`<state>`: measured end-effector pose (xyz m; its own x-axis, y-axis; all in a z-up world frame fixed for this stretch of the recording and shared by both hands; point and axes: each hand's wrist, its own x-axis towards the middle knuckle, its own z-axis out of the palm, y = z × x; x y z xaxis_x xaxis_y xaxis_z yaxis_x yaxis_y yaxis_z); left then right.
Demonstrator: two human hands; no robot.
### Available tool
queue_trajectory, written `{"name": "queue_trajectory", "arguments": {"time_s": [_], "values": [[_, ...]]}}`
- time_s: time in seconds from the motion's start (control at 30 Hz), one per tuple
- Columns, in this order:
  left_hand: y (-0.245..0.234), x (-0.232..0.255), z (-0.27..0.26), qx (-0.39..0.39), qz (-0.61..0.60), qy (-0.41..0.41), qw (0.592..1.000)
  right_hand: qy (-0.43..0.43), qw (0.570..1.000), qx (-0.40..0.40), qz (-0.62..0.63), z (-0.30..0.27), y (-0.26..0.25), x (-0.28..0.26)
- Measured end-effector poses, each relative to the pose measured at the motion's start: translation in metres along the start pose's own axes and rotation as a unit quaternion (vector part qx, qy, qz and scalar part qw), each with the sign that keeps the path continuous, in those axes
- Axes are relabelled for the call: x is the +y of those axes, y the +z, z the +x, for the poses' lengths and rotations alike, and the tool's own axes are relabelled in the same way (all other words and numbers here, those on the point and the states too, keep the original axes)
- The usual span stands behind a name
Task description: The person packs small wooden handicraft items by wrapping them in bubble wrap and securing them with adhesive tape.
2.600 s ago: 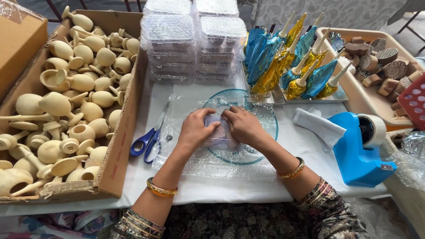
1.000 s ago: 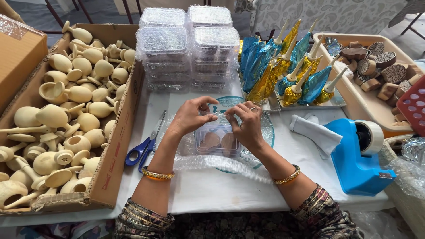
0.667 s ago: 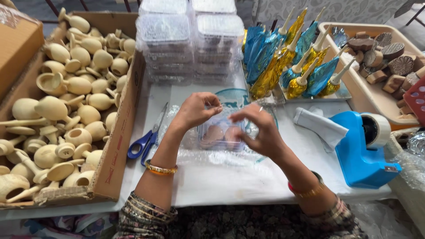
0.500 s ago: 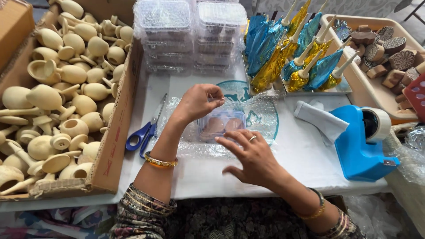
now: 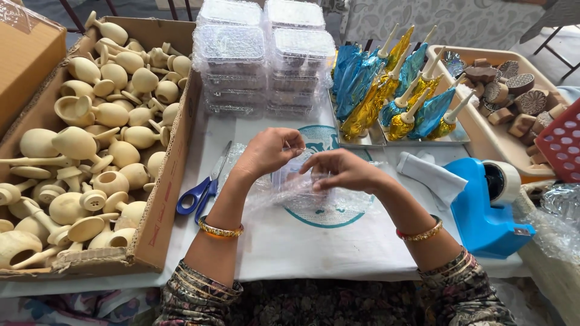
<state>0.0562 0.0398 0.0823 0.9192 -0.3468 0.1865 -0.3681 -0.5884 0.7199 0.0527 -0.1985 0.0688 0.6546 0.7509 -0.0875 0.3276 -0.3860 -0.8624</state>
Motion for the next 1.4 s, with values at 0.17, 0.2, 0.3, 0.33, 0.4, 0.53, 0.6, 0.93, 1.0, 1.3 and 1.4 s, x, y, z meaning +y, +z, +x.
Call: {"name": "queue_trajectory", "arguments": {"time_s": [0.17,0.2,0.3,0.33,0.4,0.53,0.6,0.93,1.0,1.3,1.4], "values": [[-0.005,0.010,-0.005,0.114,0.010,0.081,0.990,-0.074,0.985,0.140,-0.067,0.010,0.004,0.023],[-0.007,0.013,-0.006,0.115,0.011,0.081,0.990,-0.075,0.985,0.140,-0.067,0.010,0.008,0.014],[-0.008,0.019,-0.008,0.142,0.007,0.093,0.986,-0.075,0.950,0.201,-0.226,0.008,0.017,-0.002],[-0.008,0.021,-0.009,0.128,-0.010,0.087,0.988,-0.075,0.936,0.225,-0.261,0.007,0.017,-0.002],[-0.004,0.019,-0.008,0.112,-0.027,0.082,0.990,-0.075,0.920,0.250,-0.294,0.006,0.016,0.004],[0.015,0.013,-0.005,-0.003,0.105,0.067,0.992,-0.114,0.856,0.341,-0.370,0.005,0.008,0.014],[0.023,0.013,-0.006,-0.029,0.159,0.069,0.984,-0.130,0.831,0.374,-0.392,0.006,0.006,0.015],[0.025,0.012,-0.007,-0.130,0.214,0.044,0.967,-0.010,0.847,0.318,-0.425,0.059,-0.012,0.034],[0.023,0.013,-0.007,-0.136,0.218,0.040,0.965,0.020,0.862,0.300,-0.407,0.067,-0.011,0.040],[0.028,-0.001,-0.003,-0.176,0.168,0.085,0.966,-0.076,0.861,0.386,-0.324,0.056,0.004,0.023],[0.028,0.004,-0.003,-0.183,0.155,0.071,0.968,-0.071,0.869,0.396,-0.289,0.051,0.002,0.021]]}}
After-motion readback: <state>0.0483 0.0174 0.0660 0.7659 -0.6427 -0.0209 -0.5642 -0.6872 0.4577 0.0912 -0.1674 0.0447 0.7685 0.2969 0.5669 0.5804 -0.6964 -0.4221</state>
